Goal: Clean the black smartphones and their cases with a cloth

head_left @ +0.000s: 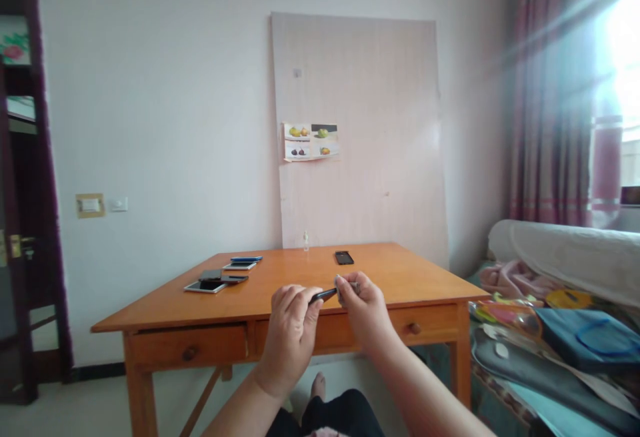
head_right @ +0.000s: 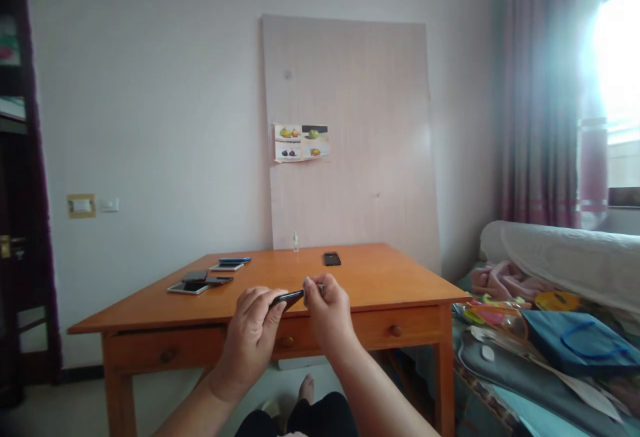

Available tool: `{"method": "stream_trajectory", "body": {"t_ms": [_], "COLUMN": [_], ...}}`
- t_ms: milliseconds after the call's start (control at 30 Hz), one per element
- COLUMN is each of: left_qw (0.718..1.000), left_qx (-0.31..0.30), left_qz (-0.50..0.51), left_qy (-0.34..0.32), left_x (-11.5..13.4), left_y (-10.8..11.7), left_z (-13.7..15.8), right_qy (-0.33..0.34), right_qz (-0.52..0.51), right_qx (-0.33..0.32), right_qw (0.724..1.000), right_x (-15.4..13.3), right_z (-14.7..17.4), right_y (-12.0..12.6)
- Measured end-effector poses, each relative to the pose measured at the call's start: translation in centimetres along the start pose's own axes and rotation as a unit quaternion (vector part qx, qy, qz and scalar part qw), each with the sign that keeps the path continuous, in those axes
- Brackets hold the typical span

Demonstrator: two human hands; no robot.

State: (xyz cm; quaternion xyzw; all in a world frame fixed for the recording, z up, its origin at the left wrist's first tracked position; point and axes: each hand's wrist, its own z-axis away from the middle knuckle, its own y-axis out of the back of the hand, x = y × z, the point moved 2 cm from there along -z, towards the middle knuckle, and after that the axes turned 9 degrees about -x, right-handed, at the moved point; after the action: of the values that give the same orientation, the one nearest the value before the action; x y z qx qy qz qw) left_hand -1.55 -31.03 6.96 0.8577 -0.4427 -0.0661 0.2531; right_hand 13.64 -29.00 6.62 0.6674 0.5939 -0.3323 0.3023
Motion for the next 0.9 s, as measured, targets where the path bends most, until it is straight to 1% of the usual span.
{"method": "stream_trajectory", "body": {"t_ms": [67, 167, 233, 300, 400, 467, 533, 600, 667, 800, 900], "left_qw": [1.0, 0.999, 0.999, 0.999, 1.0, 0.999, 0.999, 0.998, 0.998, 0.999, 0.998], "left_qx": [-0.011, -0.04, -0.048, -0.037, -0.024, -0.032, -0.052, -0.066, -0.061, -0.037, -0.052], "left_qz": [-0.005, -0.005, -0.002, -0.001, -0.005, -0.007, -0.003, 0.005, 0.013, 0.011, 0.004], "left_qy": [0.004, 0.005, 0.006, 0.011, 0.012, 0.015, 0.017, 0.018, 0.019, 0.027, 0.029], "left_x": [-0.3, -0.6, -0.6, -0.6, -0.5, -0.5, -0.6, -0.6, -0.6, -0.7, -0.7], "left_y": [-0.1, -0.1, 0.0, 0.3, 0.4, 0.1, -0.2, -0.5, -0.5, -0.5, -0.9], "left_z": [0.2, 0.4, 0.4, 0.5, 0.6, 0.7, 0.8, 0.8, 0.8, 0.8, 0.8], "right_qy": [0.004, 0.036, 0.049, 0.041, 0.012, 0.008, 0.021, 0.034, 0.035, -0.001, -0.007], "right_qz": [0.008, 0.022, 0.027, 0.02, 0.02, 0.031, 0.041, 0.047, 0.04, 0.015, 0.042], "right_qx": [0.0, -0.036, -0.053, -0.047, -0.01, 0.004, -0.004, -0.027, -0.038, -0.01, 0.004], "right_qw": [1.0, 0.998, 0.997, 0.998, 1.0, 0.999, 0.999, 0.998, 0.998, 1.0, 0.999], "right_x": [0.2, -0.9, -1.6, -1.5, -0.4, 0.0, -0.3, -0.8, -1.1, -0.1, 0.2], "right_z": [0.1, 1.1, 1.5, 1.4, 0.9, 0.9, 1.3, 1.7, 1.7, 1.0, 1.1], "right_y": [-0.6, -2.1, -2.6, -2.3, -1.4, -1.3, -1.7, -2.2, -2.2, -1.1, -0.9]}}
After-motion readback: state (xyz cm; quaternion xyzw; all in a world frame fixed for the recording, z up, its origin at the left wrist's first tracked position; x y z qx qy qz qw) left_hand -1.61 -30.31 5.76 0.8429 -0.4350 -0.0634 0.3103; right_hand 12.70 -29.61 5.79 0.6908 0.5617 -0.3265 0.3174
